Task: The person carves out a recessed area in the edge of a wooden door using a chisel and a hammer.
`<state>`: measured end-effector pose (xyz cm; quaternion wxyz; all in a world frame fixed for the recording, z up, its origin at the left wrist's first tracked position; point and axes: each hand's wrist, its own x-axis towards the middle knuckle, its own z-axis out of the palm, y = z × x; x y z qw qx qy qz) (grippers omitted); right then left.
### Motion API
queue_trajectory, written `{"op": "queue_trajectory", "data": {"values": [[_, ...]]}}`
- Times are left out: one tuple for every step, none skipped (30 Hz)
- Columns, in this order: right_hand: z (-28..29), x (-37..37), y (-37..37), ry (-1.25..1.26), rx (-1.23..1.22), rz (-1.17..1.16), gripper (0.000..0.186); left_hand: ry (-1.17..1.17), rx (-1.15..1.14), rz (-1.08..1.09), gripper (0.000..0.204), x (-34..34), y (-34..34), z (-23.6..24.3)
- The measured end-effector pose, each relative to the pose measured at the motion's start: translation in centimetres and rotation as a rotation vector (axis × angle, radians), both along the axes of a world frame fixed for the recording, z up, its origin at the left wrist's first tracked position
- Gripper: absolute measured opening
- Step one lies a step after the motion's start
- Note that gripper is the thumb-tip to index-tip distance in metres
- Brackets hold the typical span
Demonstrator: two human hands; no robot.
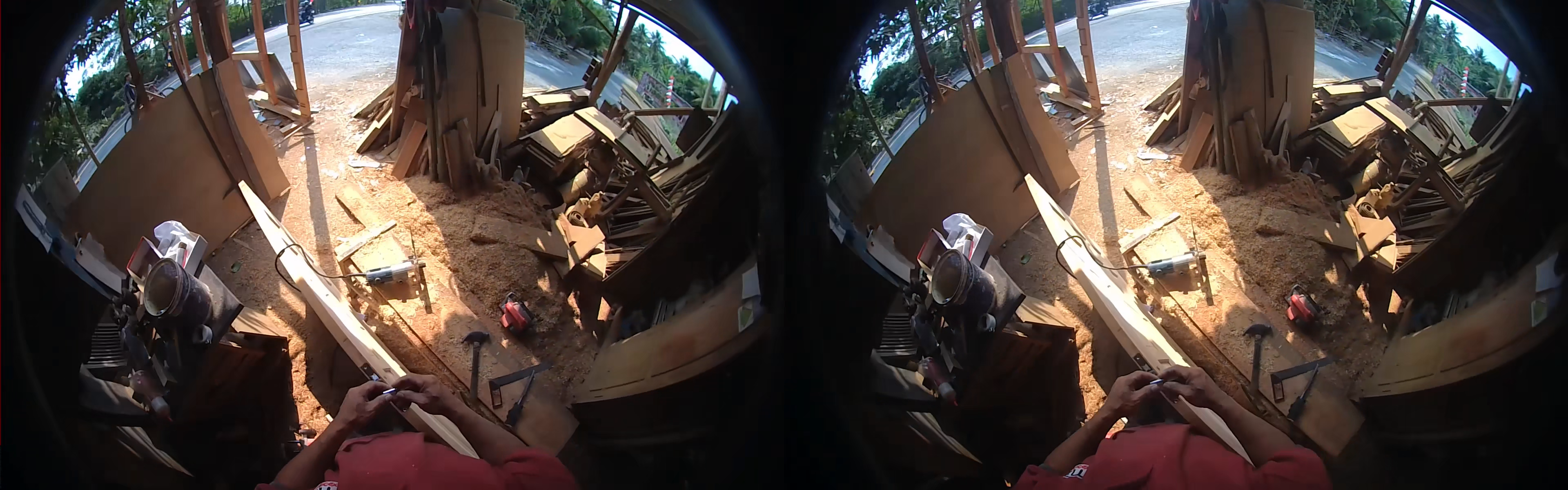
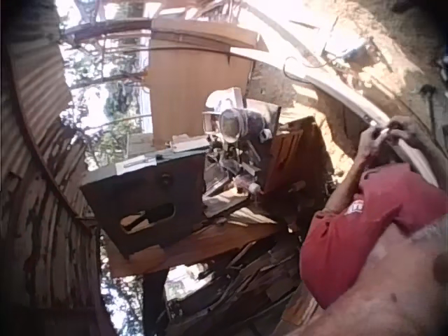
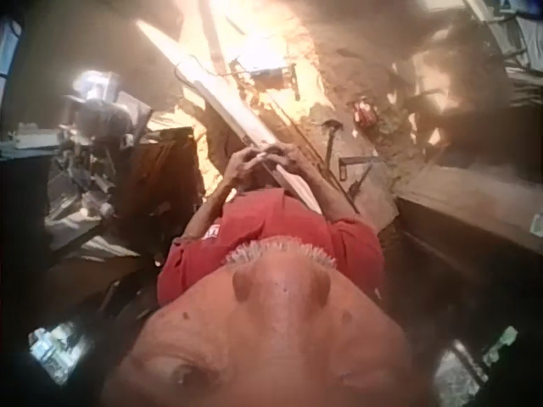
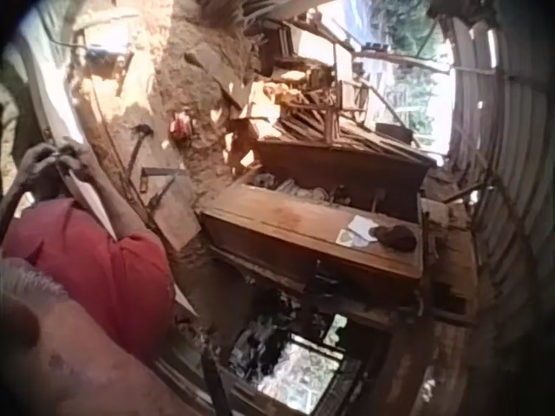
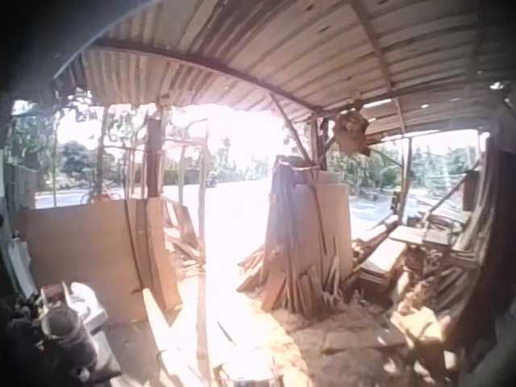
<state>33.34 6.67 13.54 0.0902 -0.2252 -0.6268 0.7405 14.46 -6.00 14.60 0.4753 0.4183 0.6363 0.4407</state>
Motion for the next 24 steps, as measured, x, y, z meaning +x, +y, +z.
{"op": "queue_trajectory", "data": {"values": [[-1.2,1.2,0.4,0.029,-0.064,-0.072,0.028,-0.19,-0.042,0.088,0.029,0.8,-0.2,-1.1],[-2.6,2.5,1.0,-0.01,-0.099,-0.13,0.029,-0.244,-0.13,0.177,0.03,1.2,-0.4,-2.4],[-4.2,3.7,1.2,-0.041,-0.142,-0.178,0.03,-0.285,-0.224,0.277,0.031,1.2,-0.8,-3.9],[-5.0,4.9,1.2,-0.004,-0.222,-0.258,0.029,-0.431,-0.277,0.378,0.034,1.2,-1.2,-5.5],[-6.0,5.8,0.8,-0.003,-0.227,-0.305,0.029,-0.571,-0.343,0.487,0.037,1.3,-1.7,-6.9],[-7.2,6.4,0.6,-0.082,-0.214,-0.337,0.028,-0.587,-0.38,0.461,0.04,1.5,-1.4,-7.4],[-8.3,6.7,0.3,-0.161,-0.203,-0.363,0.027,-0.582,-0.393,0.428,0.04,2.2,-1.0,-8.0],[-9.7,6.6,-0.3,-0.155,-0.234,-0.381,0.027,-0.731,-0.425,0.406,0.04,2.6,-0.7,-8.3],[-10.7,6.3,-0.8,-0.148,-0.236,-0.399,0.027,-0.881,-0.452,0.388,0.041,3.0,-0.4,-8.5],[-11.7,6.0,-1.2,-0.122,-0.256,-0.345,0.026,-0.873,-0.448,0.376,0.035,3.7,-0.2,-9.0],[-12.0,5.4,-1.4,-0.094,-0.275,-0.284,0.026,-0.864,-0.448,0.369,0.035,3.7,-0.2,-9.5],[-12.3,4.9,-1.5,-0.098,-0.264,-0.317,0.025,-0.879,-0.501,0.432,0.031,3.7,-0.1,-10.0],[-12.5,4.7,-1.3,-0.091,-0.262,-0.32,0.025,-0.894,-0.551,0.496,0.028,3.6,0.0,-10.4],[-12.9,4.5,-1.2,-0.096,-0.258,-0.324,0.025,-0.885,-0.582,0.511,0.023,3.8,-0.1,-10.4],[-13.2,4.4,-1.1,-0.102,-0.254,-0.327,0.025,-0.882,-0.582,0.509,0.023,4.1,0.0,-10.5],[-13.5,4.2,-1.1,-0.101,-0.253,-0.328,0.025,-0.898,-0.606,0.507,0.024,4.5,0.1,-10.6],[-13.4,3.8,-1.0,-0.106,-0.24,-0.338,0.025,-0.914,-0.626,0.514,0.026,4.7,0.0,-10.6],[-13.3,3.4,-0.9,-0.112,-0.225,-0.346,0.026,-0.938,-0.577,0.51,0.029,5.0,-0.1,-10.5],[-13.2,3.1,-0.7,-0.112,-0.223,-0.334,0.026,-0.942,-0.57,0.52,0.029,5.2,-0.2,-10.4],[-13.2,2.9,-0.4,-0.1,-0.205,-0.32,0.026,-0.955,-0.573,0.562,0.028,5.3,0.0,-10.0],[-13.2,2.8,-0.2,-0.09,-0.188,-0.303,0.026,-0.97,-0.575,0.605,0.028,5.6,0.2,-9.7],[-13.2,3.3,0.4,-0.126,-0.159,-0.264,0.026,-0.978,-0.562,0.625,0.028,5.9,0.4,-9.5],[-12.9,3.8,1.1,-0.156,-0.133,-0.215,0.026,-0.997,-0.565,0.619,0.027,6.0,0.4,-9.3],[-12.3,4.4,1.8,-0.138,-0.187,-0.13,0.026,-1.017,-0.564,0.613,0.026,5.8,0.5,-9.4]]}}
